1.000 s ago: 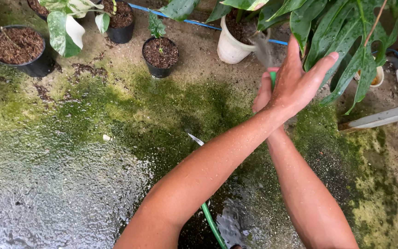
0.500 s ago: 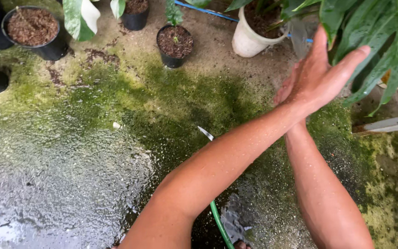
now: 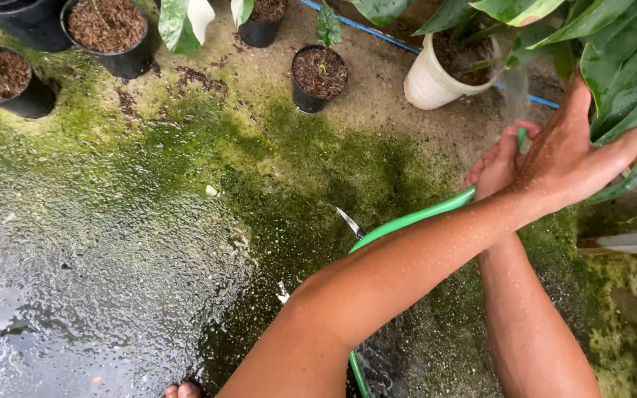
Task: The person waters various potted plants on a garden shelf using a hose and then touches and trims leaves on a larger plant by hand.
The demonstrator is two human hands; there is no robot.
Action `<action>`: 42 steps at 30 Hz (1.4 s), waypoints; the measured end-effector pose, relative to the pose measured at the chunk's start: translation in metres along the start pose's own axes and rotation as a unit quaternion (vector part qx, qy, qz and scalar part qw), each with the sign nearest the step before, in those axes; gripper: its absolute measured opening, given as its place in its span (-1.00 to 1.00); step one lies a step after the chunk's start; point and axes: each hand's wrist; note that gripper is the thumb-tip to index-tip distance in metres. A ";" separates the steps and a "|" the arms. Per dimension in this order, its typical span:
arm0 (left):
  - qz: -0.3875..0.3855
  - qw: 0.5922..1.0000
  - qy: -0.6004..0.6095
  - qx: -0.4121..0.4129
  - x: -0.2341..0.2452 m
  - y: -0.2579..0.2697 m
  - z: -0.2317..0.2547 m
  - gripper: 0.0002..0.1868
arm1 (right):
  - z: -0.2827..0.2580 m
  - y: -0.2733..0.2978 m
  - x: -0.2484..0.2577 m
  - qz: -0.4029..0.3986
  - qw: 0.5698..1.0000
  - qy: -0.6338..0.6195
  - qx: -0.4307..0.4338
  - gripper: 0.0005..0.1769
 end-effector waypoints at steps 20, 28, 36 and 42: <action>0.016 1.000 -0.016 0.016 0.016 -0.001 0.013 0.25 | 0.014 -0.004 0.005 -0.003 0.995 0.076 -0.063 -0.77; 0.011 0.993 -0.053 0.102 0.014 -0.004 0.015 0.26 | 0.025 -0.005 0.009 0.003 0.997 0.052 -0.061 -0.74; 0.023 0.992 -0.045 0.112 0.025 -0.008 0.028 0.27 | 0.012 0.004 0.011 -0.017 0.994 0.082 -0.063 -0.73; 0.016 0.985 -0.023 0.171 0.035 -0.006 0.046 0.28 | 0.016 0.005 0.022 -0.009 0.995 0.078 -0.061 -0.73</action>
Point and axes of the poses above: each hand's wrist, its own y-axis away from the middle knuckle, its own x-axis out of the back of the hand, z = x × y, and after that the axes turned 8 degrees about -x, right-handed
